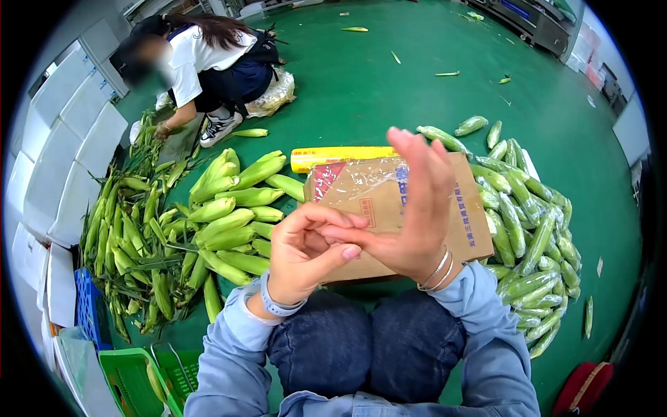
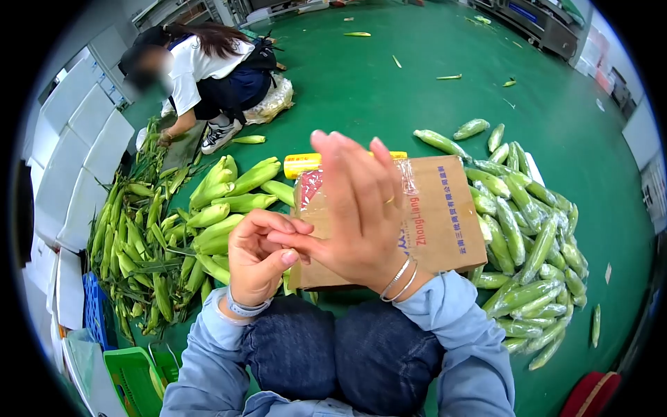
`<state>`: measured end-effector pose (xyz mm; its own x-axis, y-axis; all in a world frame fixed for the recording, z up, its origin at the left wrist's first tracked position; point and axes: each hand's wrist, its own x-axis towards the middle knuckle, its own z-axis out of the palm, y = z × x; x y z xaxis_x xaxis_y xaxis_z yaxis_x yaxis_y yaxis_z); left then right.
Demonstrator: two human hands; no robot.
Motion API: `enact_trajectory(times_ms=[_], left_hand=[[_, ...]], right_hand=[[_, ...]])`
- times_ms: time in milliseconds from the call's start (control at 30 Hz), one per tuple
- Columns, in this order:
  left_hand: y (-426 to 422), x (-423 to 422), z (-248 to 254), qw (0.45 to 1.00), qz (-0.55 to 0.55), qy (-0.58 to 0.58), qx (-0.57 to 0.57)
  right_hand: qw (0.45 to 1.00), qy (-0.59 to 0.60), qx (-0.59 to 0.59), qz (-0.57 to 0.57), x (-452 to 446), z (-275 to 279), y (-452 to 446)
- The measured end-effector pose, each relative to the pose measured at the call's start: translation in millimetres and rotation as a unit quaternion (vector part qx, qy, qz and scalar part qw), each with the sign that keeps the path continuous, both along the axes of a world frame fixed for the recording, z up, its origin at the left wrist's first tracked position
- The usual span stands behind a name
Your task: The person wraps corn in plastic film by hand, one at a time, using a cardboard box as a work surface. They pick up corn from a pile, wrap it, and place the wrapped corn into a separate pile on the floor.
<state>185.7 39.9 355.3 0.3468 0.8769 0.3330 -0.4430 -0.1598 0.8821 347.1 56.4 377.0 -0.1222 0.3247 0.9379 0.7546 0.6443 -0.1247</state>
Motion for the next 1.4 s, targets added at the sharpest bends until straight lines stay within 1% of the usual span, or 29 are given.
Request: enact_trajectory(times_ms=[33,67,100,133,167,200,233,300,333,400,433,467,533,567,667,733,767,833,867,933,1000,1167,1200,1233,1267,1300,1333,1367,1400], left_hand=[[3.3,0.2,-3.0,0.999,0.022,0.026,0.024],[6.2,1.7,-3.8,0.999,0.023,0.024,0.022],[9.4,3.1,-4.7,0.998,0.038,0.041,-0.013],[12.5,4.1,-6.1,0.996,0.055,0.057,-0.049],[15.1,3.9,-9.5,0.997,0.035,0.046,-0.047],[16.6,4.1,-10.3,0.997,0.039,0.044,-0.048],[17.5,4.7,-10.2,0.997,0.041,0.049,-0.049],[21.5,4.9,-16.4,0.998,0.030,0.045,-0.034],[22.7,2.6,-18.1,0.998,0.021,0.041,-0.034],[22.3,-0.8,-16.6,0.984,0.041,0.152,0.085],[19.2,0.5,-15.3,0.991,0.032,0.120,0.052],[18.6,0.4,-13.1,0.991,0.028,0.117,0.054],[16.5,-1.7,-9.3,0.987,0.014,0.135,0.088],[15.0,-2.1,-9.1,0.993,-0.005,0.111,0.051],[12.7,-5.7,-12.4,0.990,-0.010,0.125,0.060],[10.7,-3.8,-10.7,0.990,-0.002,0.114,0.078],[9.3,-3.3,-9.9,0.990,0.002,0.105,0.095],[6.4,-4.8,-11.1,0.992,0.003,0.096,0.087],[5.4,-5.4,-10.8,0.993,0.004,0.086,0.078],[2.6,-6.2,-8.5,0.992,0.004,0.096,0.079],[1.0,-5.8,-8.9,0.997,-0.007,0.062,0.050],[4.6,-7.6,-18.7,0.998,-0.026,0.034,0.051],[4.4,-7.1,-19.2,0.998,-0.025,0.022,0.049],[5.3,-6.2,-18.0,0.999,-0.023,0.013,0.021],[6.9,-5.6,-15.5,1.000,-0.014,0.004,-0.010],[10.6,-9.2,-21.2,0.999,-0.005,0.004,-0.051],[21.6,-15.5,-35.4,0.998,0.045,0.031,-0.045],[31.7,-24.1,-46.7,0.993,0.093,0.039,-0.056],[45.3,-38.2,-66.9,0.984,0.156,0.061,-0.065]], right_hand=[[1.000,-0.001,-0.001,-0.001,0.2,-3.1,4.0],[0.999,-0.044,0.022,-0.007,-0.6,-8.0,9.8],[0.995,-0.087,0.045,-0.012,-1.0,-11.2,14.9],[0.995,-0.090,0.043,-0.007,-1.0,-12.6,17.5],[0.998,-0.056,0.021,0.003,-1.2,-14.8,18.7],[1.000,-0.021,-0.002,0.010,-1.6,-17.2,20.1],[1.000,-0.022,-0.002,0.011,-2.1,-21.9,23.1],[0.997,0.063,-0.027,0.041,-0.2,-32.7,27.9],[0.997,0.059,-0.026,0.032,1.3,-34.0,27.5],[0.978,0.081,-0.137,0.134,4.8,-34.6,26.9],[0.965,0.064,-0.172,0.186,8.1,-33.7,29.2],[0.966,0.061,-0.170,0.182,7.9,-33.8,30.0],[0.920,0.119,-0.228,0.297,3.4,-33.6,30.2],[0.921,0.115,-0.226,0.297,3.9,-32.1,29.2],[0.917,0.094,-0.238,0.307,3.6,-28.8,26.0],[0.937,0.084,-0.208,0.268,1.9,-27.3,23.9],[0.937,0.084,-0.208,0.268,1.7,-25.8,22.2],[0.948,0.042,-0.188,0.254,2.2,-22.3,18.2],[0.948,0.044,-0.185,0.254,1.7,-19.7,15.4],[0.954,0.058,-0.131,0.262,-0.1,-14.2,9.9],[0.958,0.055,-0.116,0.256,-0.5,-13.1,8.3],[0.964,0.043,-0.089,0.248,-0.8,-13.3,7.6],[0.969,0.057,-0.084,0.224,-2.2,-10.2,6.7],[0.974,0.071,-0.081,0.201,-3.1,-9.3,6.4],[0.972,0.073,-0.088,0.207,4.1,-16.6,9.8],[0.968,0.017,-0.135,0.209,17.1,-31.1,16.2],[0.958,-0.036,-0.182,0.219,23.4,-46.0,18.4],[0.907,0.129,-0.335,0.220,24.8,-51.5,9.0],[0.808,0.275,-0.479,0.206,26.2,-52.3,1.5]])
